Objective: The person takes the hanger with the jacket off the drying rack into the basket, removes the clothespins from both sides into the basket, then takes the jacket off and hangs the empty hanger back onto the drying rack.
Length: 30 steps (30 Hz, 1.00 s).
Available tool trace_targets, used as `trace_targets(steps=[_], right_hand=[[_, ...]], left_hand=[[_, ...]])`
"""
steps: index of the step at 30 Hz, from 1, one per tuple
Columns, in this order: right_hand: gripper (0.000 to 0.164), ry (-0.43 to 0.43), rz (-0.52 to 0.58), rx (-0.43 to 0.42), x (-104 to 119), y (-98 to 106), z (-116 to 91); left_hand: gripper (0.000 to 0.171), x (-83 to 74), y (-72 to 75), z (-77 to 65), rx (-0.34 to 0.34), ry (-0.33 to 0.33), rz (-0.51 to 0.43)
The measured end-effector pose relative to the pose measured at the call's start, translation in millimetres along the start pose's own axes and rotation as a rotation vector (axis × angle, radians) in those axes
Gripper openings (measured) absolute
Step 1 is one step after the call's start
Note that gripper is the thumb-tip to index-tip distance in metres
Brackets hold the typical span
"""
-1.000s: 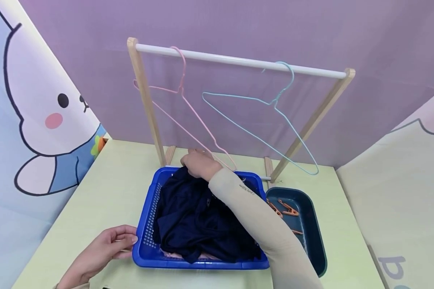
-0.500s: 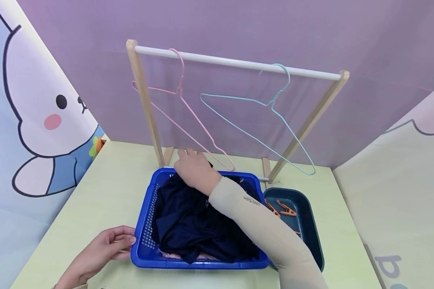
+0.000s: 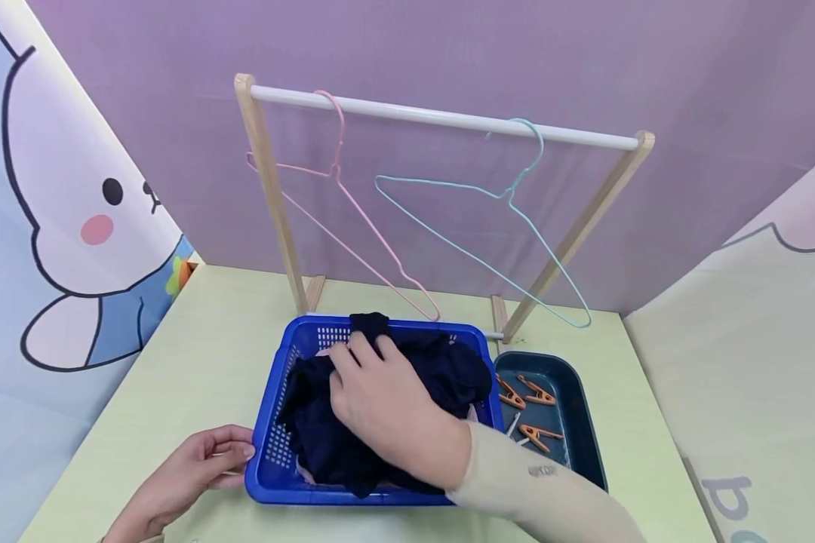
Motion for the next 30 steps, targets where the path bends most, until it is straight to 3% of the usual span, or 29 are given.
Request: trace_targets(steps=[5,9,15,22,26,30], right_hand=[[0.011,0.035,0.052,0.045,22.3,8.7,-29.7],[0.013,0.042,0.127,0.021,31.7,13.9,-52.6],[0.059,0.028,0.201,-0.157,33.0,33.7,-82.6],[0.043,0.021,0.323,-0.298,30.7,49.2,-108.1],[0.044,-0.004,0.372,-0.301,25.4,37.8,-108.6],[0.032,-0.042,0.358,-0.203,19.6,1.0,-101.1]], left_hand=[[0.042,-0.2,0.2,0.0,-0.006,0.006,0.003],[0.042,0.3,0.6,0.9,-0.011,0.018,0.002],[0.041,0.0,0.6,1.6,-0.007,0.023,0.004],[0.040,-1.0,-0.7,1.1,0.007,0.007,-0.003],[0.040,-0.4,-0.1,0.7,0.005,0.004,-0.010],[0.041,-0.9,-1.0,0.9,0.006,0.008,-0.004]])
Point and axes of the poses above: each hand's wrist, its own z-axis towards the middle knuckle, its own y-axis out of the back of the hand, x = y × z, the point moved 10 cm from there along z, towards the middle knuckle, and after that the axes turned 11 degrees about y, right-handed, at the moved point
